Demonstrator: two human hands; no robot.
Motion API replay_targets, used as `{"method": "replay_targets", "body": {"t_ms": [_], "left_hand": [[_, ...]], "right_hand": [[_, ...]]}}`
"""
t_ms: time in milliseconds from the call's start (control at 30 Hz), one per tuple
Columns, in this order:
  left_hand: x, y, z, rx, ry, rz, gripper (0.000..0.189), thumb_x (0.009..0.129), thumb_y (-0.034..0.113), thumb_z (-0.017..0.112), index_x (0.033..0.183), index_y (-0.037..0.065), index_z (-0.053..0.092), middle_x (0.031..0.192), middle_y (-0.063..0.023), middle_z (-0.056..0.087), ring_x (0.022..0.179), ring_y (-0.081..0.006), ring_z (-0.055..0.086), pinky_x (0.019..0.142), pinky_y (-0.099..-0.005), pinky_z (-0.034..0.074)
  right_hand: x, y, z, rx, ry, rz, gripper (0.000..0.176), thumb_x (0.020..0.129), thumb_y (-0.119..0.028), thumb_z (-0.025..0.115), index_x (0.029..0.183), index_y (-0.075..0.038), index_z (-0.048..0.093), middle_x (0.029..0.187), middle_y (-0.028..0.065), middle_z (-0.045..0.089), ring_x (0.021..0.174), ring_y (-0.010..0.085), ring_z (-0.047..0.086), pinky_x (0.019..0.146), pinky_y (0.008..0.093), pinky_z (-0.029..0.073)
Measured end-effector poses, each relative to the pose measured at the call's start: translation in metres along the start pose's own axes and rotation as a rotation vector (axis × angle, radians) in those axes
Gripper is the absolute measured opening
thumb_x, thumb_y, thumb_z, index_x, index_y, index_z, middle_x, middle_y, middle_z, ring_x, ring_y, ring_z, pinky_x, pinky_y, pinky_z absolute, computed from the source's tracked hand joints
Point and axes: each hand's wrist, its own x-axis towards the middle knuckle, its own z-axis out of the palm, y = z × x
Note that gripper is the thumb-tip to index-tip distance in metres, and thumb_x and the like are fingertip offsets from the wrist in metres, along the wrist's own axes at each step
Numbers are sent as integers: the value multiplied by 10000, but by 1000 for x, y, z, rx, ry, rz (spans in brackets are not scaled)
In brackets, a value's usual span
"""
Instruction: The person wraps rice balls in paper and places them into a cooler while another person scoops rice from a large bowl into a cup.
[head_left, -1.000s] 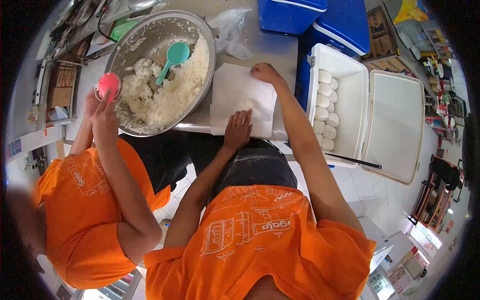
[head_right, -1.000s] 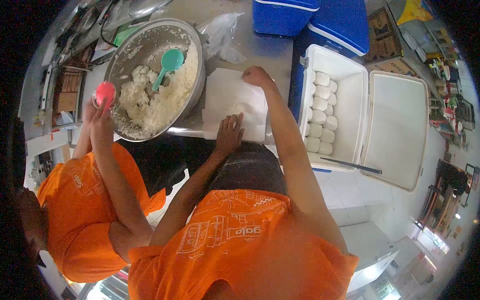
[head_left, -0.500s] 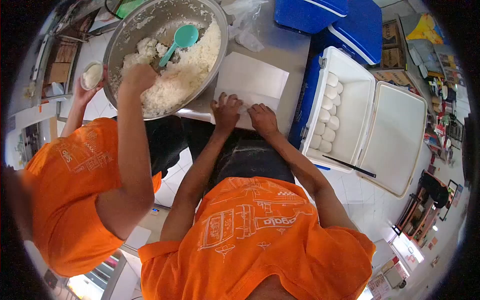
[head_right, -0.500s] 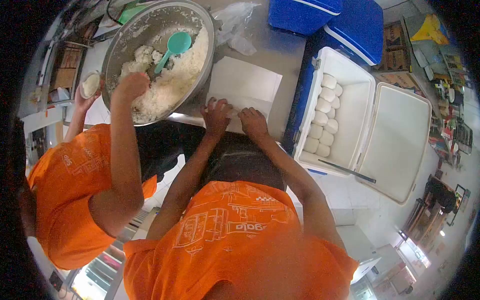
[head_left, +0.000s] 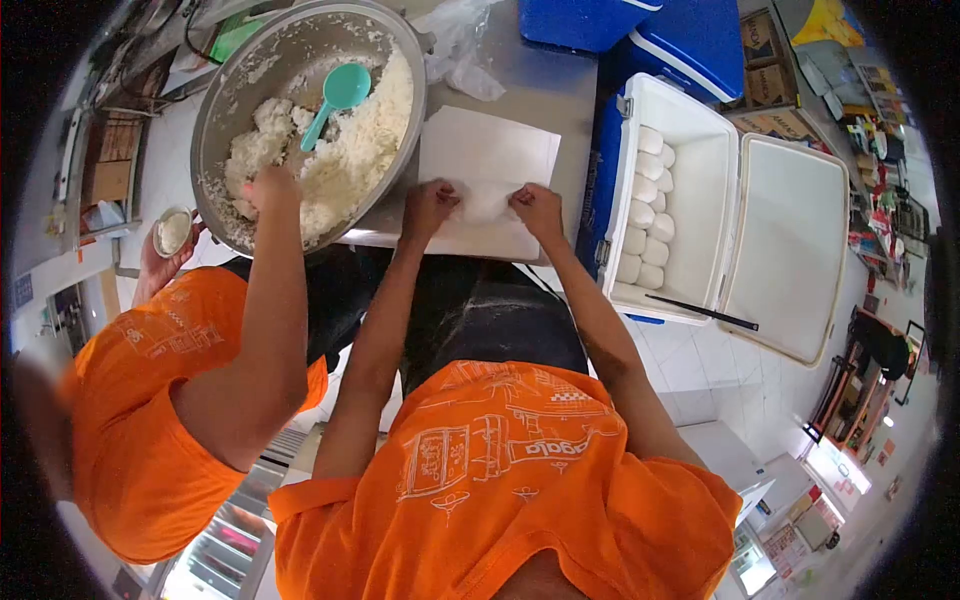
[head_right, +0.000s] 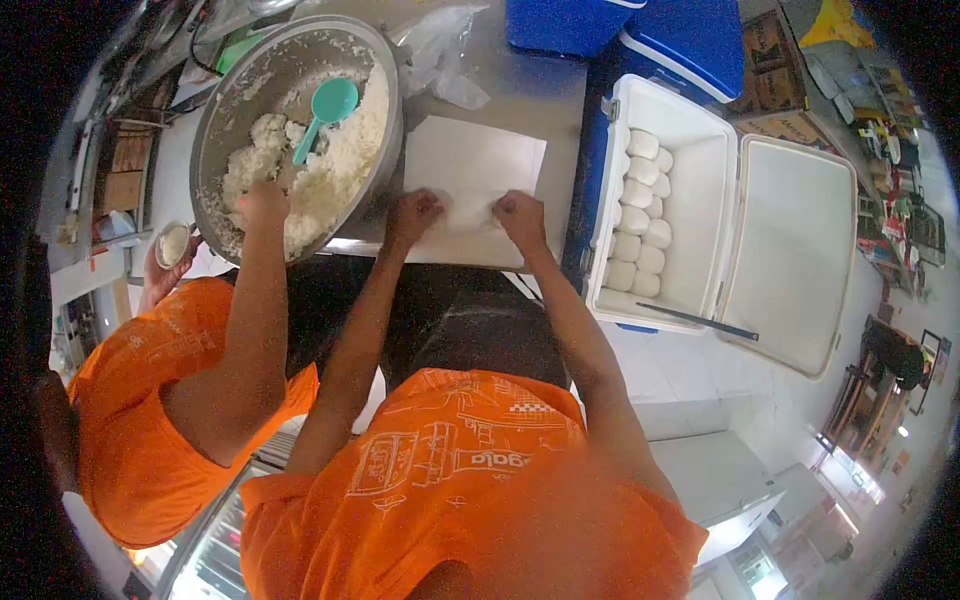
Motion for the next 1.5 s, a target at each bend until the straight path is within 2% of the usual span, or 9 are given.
{"method": "replay_targets", "body": {"t_ms": [100,200,467,700,767,933,1000,1300,1500], "left_hand": [[17,16,-4,428,381,511,205,743,115,775,915,45,687,908,-109,681,939,-249,654,855,-398,513],[20,-24,8,465,-64,450,291,731,149,773,994,62,683,1033,-136,660,1035,-299,611,925,-438,473],[-40,-16,7,338,278,750,184,797,112,687,970,51,708,969,-119,683,986,-308,631,928,-404,478],[45,2,-10,317,-385,223,211,733,124,739,934,60,743,1002,-140,711,947,-296,673,825,-402,538],[58,19,-8,368,-543,-252,269,705,108,751,973,90,736,1036,-148,709,953,-284,681,777,-409,554],[63,-7,29,496,3,-80,366,706,97,764,1067,115,711,1006,-154,710,909,-262,685,769,-380,546],[36,13,16,445,40,164,378,713,87,763,1084,117,701,1004,-155,707,893,-264,683,762,-375,544],[-33,24,-8,-972,-422,-311,314,916,141,627,1218,55,622,1065,-45,666,937,-166,651,809,-304,554],[-36,40,23,-968,-462,-386,395,926,21,539,1318,73,533,1179,-85,612,991,-155,617,832,-294,531]], "right_hand": [[2,-43,-12,-375,385,-379,258,796,-148,694,1015,-29,626,973,164,638,943,331,626,847,420,510],[10,-1,5,-353,-10,-411,242,810,-101,650,1038,-33,602,998,172,591,1007,360,575,883,441,486],[-43,4,5,-228,116,-675,243,849,-40,597,1084,17,617,1193,182,596,1149,355,547,962,423,469],[20,1,-16,-245,-162,-441,144,812,-65,636,920,-11,714,828,174,701,802,337,689,779,394,548],[41,-21,-24,-328,-311,-278,125,802,-50,629,885,-15,716,823,184,699,809,344,687,779,392,548],[76,-29,5,-822,-338,-87,199,759,13,630,930,-66,694,900,186,705,842,382,675,778,444,529],[69,-24,2,-276,-211,-592,269,754,81,613,982,-62,616,920,182,675,835,391,655,753,455,517],[-49,-66,-17,775,-336,-8,302,873,24,541,1164,-57,541,825,78,611,674,131,570,545,292,468],[-62,-67,-39,673,-204,48,203,835,27,554,1021,4,631,671,43,605,523,88,534,475,256,423]]}}
